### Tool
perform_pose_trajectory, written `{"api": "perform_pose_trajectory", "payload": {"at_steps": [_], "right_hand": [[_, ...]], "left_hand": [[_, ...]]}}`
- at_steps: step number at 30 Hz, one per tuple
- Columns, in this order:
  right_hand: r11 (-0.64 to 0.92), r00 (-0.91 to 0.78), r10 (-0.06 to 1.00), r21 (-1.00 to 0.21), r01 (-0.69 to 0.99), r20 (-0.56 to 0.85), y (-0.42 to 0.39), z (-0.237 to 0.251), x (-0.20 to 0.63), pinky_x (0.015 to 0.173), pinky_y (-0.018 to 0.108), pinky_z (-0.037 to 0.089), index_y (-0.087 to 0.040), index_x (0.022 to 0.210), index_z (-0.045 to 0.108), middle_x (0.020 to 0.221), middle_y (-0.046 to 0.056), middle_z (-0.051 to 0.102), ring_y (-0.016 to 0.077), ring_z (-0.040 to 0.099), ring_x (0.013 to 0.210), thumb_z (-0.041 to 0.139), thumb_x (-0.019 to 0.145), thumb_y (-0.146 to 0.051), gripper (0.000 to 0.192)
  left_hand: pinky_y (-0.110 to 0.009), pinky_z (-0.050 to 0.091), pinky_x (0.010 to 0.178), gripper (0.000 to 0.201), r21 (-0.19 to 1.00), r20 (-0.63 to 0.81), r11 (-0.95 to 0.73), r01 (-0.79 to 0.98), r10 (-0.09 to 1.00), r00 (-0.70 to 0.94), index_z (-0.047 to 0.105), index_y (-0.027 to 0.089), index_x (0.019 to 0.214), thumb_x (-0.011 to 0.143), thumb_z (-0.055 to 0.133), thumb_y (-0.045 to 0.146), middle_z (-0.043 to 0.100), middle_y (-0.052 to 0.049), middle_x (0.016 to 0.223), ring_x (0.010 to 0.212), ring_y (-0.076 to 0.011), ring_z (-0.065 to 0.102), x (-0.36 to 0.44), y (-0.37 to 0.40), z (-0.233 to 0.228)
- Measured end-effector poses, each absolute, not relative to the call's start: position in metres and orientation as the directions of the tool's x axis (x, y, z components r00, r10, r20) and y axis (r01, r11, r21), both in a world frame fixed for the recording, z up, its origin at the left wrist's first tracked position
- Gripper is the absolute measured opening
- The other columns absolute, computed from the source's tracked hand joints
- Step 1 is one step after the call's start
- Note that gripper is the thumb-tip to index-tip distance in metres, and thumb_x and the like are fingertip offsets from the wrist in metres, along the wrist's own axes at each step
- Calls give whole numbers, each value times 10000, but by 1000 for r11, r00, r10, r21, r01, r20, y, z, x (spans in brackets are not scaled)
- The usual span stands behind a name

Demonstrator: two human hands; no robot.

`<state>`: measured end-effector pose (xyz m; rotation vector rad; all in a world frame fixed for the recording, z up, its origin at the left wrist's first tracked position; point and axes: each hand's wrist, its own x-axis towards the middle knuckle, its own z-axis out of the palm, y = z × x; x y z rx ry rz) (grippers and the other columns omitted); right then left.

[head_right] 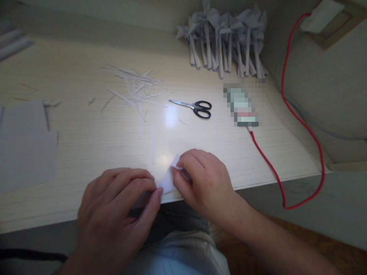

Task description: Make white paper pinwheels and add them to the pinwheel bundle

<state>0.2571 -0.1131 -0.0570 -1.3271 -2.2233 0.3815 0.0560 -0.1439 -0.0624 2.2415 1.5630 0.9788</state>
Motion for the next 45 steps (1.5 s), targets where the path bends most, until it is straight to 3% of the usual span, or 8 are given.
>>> {"api": "perform_pose_trajectory", "payload": {"at_steps": [6,13,26,31,34,38,41,45], "right_hand": [[460,-360,887,-477,749,290,-114,-57,256,712,360,497,-183,895,588,851,64,666,224,640,803,667,927,-183,85],[395,-256,906,-457,797,338,-115,-63,257,740,347,529,-174,1183,585,1000,71,701,221,676,865,663,927,-208,270],[411,-242,892,-461,786,382,-113,-64,257,741,363,538,-150,1115,617,939,77,668,222,657,842,616,913,-133,202],[445,-197,803,-346,826,563,-140,-54,253,964,514,487,-197,1012,695,1054,99,738,304,640,1070,677,877,-111,161],[533,-377,822,-343,773,428,-175,-57,251,1145,588,371,-183,1256,654,1235,107,754,333,615,1271,683,908,-192,349],[499,-463,864,-216,839,199,-207,-69,259,1229,624,257,-95,1561,386,1571,212,507,381,430,1490,672,945,-459,770],[439,-413,894,-156,885,173,-212,-73,273,1212,637,291,-129,1595,334,1601,206,466,374,428,1497,644,961,-491,794],[340,-306,924,-127,932,232,-205,-71,292,1168,683,335,-165,1535,428,1555,198,531,380,498,1445,619,987,-478,659]], "left_hand": [[-457,416,870,169,515,365,-461,723,881,302,750,308,1041,936,668,203,776,24,1070,978,-256,631,54,-144,-64],[-482,410,982,307,500,382,-546,673,836,394,757,318,1159,945,606,157,738,105,1317,1194,-280,598,51,-145,-68],[-522,412,961,337,518,335,-536,666,844,418,763,368,1140,952,584,153,740,126,1308,1201,-298,609,51,-141,-65],[-515,416,967,281,554,309,-498,667,867,391,759,333,1153,951,632,184,776,104,1237,1153,-278,625,51,-138,-61],[-520,417,975,251,549,303,-496,672,868,393,766,323,1125,954,635,194,783,97,1222,1148,-278,627,51,-135,-60],[-533,421,970,251,530,302,-506,681,863,405,775,319,1105,952,625,188,785,68,1224,1144,-292,630,52,-134,-59],[-533,430,963,254,510,314,-525,681,851,420,777,306,1114,962,607,196,786,37,1227,1143,-302,625,51,-135,-61],[-533,431,974,257,485,332,-545,684,838,432,775,299,1120,976,586,204,785,33,1228,1161,-303,616,48,-137,-63]]}}
